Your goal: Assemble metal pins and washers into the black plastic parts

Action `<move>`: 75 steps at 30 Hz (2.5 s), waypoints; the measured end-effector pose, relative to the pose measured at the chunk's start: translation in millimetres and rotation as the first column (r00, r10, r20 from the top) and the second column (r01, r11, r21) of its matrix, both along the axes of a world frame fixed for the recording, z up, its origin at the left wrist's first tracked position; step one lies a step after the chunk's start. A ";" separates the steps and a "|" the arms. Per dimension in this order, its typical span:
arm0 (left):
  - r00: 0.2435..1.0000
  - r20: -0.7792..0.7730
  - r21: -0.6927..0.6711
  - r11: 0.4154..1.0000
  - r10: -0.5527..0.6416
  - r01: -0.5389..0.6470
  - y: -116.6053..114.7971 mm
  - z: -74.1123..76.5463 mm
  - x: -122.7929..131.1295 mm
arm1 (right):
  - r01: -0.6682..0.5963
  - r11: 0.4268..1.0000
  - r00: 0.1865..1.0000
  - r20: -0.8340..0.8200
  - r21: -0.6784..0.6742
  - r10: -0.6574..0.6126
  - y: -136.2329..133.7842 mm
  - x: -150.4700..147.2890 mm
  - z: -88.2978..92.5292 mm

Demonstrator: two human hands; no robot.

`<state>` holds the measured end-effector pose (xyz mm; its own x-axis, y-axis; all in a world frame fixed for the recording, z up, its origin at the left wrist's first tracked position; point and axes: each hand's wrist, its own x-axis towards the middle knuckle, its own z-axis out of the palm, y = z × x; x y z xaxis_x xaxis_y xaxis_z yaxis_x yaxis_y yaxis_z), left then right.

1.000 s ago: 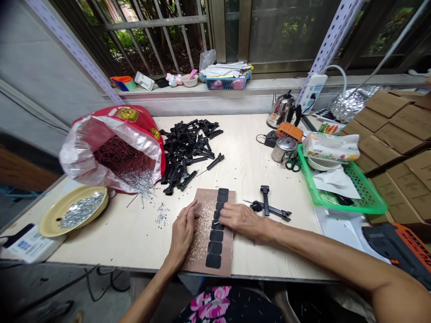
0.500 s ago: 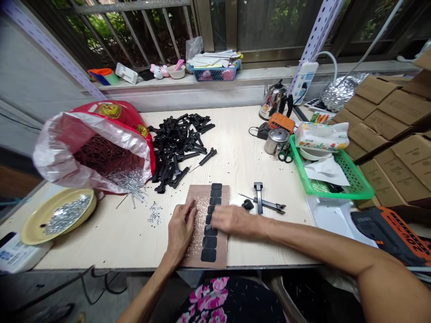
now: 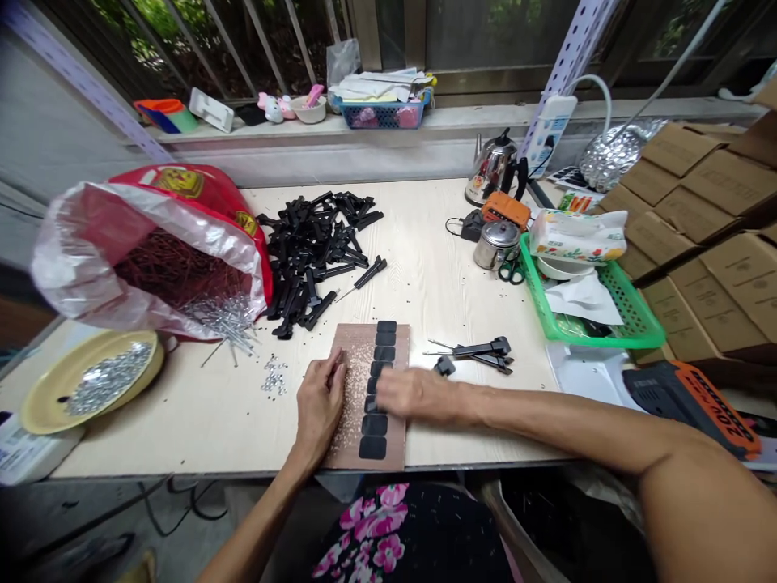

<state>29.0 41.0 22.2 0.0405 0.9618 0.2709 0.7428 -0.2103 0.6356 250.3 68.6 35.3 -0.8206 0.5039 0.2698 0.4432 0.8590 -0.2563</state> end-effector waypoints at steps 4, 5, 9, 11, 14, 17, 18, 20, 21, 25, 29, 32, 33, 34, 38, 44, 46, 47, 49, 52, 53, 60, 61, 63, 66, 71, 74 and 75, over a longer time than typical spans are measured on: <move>1.000 -0.003 -0.005 1.000 0.004 -0.004 -0.2 0.5 0.7 | 0.050 0.998 0.999 0.008 0.025 -0.051 -17.1 -4.2 -2.6; 1.000 -0.006 -0.006 1.000 0.002 -0.002 -0.4 0.8 0.9 | 0.020 0.999 1.000 0.017 0.026 -0.021 -22.8 -5.8 -3.4; 1.000 -0.019 -0.007 1.000 -0.002 0.002 -0.9 1.0 1.1 | -0.020 1.000 0.999 0.027 0.000 0.020 -40.0 -10.6 -7.0; 1.000 -0.022 -0.004 1.000 -0.007 0.007 -1.3 0.4 0.8 | -0.012 1.000 1.000 0.019 -0.009 0.012 -38.5 -10.5 -7.4; 1.000 -0.019 -0.002 1.000 -0.007 0.007 -1.8 -1.1 0.3 | 0.035 0.999 0.999 -0.012 -0.017 -0.035 -23.2 -8.2 -4.3; 1.000 -0.007 0.005 1.000 0.001 -0.001 -1.8 -2.2 0.2 | 0.243 0.969 0.968 -0.050 -0.035 -0.244 -12.0 -6.9 1.3; 1.000 -0.001 0.009 1.000 0.002 -0.002 -1.6 -2.1 0.2 | 0.275 0.960 0.960 -0.046 -0.042 -0.277 -13.4 -7.4 2.5; 1.000 0.011 0.015 1.000 0.003 -0.004 -1.7 -0.9 0.3 | 0.210 0.977 0.977 -0.028 -0.033 -0.211 -24.0 -9.6 3.3; 1.000 0.024 0.013 1.000 0.005 -0.006 -2.2 0.5 0.4 | 0.145 0.988 0.989 -0.013 -0.050 -0.146 -31.1 -10.7 3.2; 0.987 0.159 -0.025 1.000 -0.002 0.006 -8.4 9.3 1.2 | 0.310 0.919 0.928 -0.135 -0.242 -0.348 -46.1 -10.2 6.7; 0.951 0.307 -0.132 0.988 -0.037 0.081 -16.2 14.6 4.9 | 0.428 0.815 0.834 -0.177 -0.390 -0.523 -37.0 -5.8 10.3; 0.959 0.262 -0.113 0.984 -0.108 0.141 -18.2 13.3 9.6 | 0.515 0.799 0.828 -0.059 -0.312 -0.557 -36.5 -7.0 5.4; 0.965 0.225 -0.090 0.983 -0.135 0.159 -18.5 12.7 11.5 | 0.541 0.799 0.826 -0.013 -0.263 -0.563 -38.7 -8.3 3.3; 0.969 0.187 -0.071 0.982 -0.159 0.175 -18.8 12.6 13.8 | 0.560 0.801 0.823 0.025 -0.211 -0.568 -41.7 -9.9 1.5; 0.966 0.020 -0.035 0.965 -0.260 0.260 -19.7 16.4 24.0 | 0.561 0.820 0.828 0.067 -0.112 -0.557 -53.1 -16.0 1.4; 0.882 -0.220 -0.052 0.908 -0.416 0.416 -11.2 19.5 25.1 | 0.602 0.782 0.798 0.080 -0.164 -0.597 -58.5 -10.6 10.4; 0.859 -0.258 -0.056 0.894 -0.443 0.445 -9.3 18.4 23.4 | 0.620 0.771 0.785 0.107 -0.149 -0.610 -63.1 -6.5 11.2; 0.847 -0.275 -0.061 0.888 -0.454 0.456 -9.1 17.6 23.3 | 0.631 0.764 0.776 0.116 -0.135 -0.620 -66.2 -4.6 10.8; 0.830 -0.305 -0.072 0.881 -0.466 0.468 -9.6 15.8 25.0 | 0.654 0.750 0.756 0.116 -0.102 -0.644 -72.5 -0.6 7.7; 0.837 -0.283 -0.063 0.879 -0.469 0.472 -10.2 13.0 29.4 | 0.665 0.744 0.746 0.091 -0.064 -0.660 -75.3 11.1 -2.1; 0.852 -0.245 -0.053 0.884 -0.463 0.465 -10.0 12.7 30.2 | 0.662 0.747 0.749 0.077 -0.057 -0.658 -73.0 17.7 -5.8; 0.982 -0.134 0.089 0.985 -0.133 0.146 -10.1 17.1 14.8 | 0.722 0.692 0.691 -0.025 -0.028 -0.722 -34.2 59.8 -9.8; 0.979 -0.183 0.112 0.987 -0.090 0.112 -10.6 15.6 11.4 | 0.700 0.714 0.714 -0.012 -0.006 -0.701 -30.8 57.0 -7.7; 0.959 -0.272 0.124 0.986 -0.074 0.111 -11.5 9.5 6.0 | 0.626 0.779 0.777 0.047 0.038 -0.627 -26.8 45.0 -4.7; 0.943 -0.320 0.114 0.984 -0.094 0.136 -12.4 -2.8 2.2 | 0.532 0.842 0.826 0.165 0.091 -0.539 -22.6 24.7 -5.2; 0.947 -0.310 0.085 0.989 -0.087 0.119 -12.8 -11.2 3.2 | 0.470 0.872 0.810 0.326 0.136 -0.488 -9.6 17.0 -11.4; 0.949 -0.304 0.076 0.990 -0.089 0.117 -12.6 -9.2 4.2 | 0.484 0.865 0.786 0.368 0.134 -0.497 -3.0 18.9 -12.3; 0.950 -0.300 0.072 0.991 -0.090 0.116 -12.4 -8.5 4.3 | 0.486 0.864 0.782 0.377 0.131 -0.497 -1.5 18.8 -12.0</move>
<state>33.3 28.6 13.7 0.2289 0.9212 0.3146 0.8658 -0.3404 0.3667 269.1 67.1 23.3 -0.5020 0.8648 0.0042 0.8641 0.5014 0.0446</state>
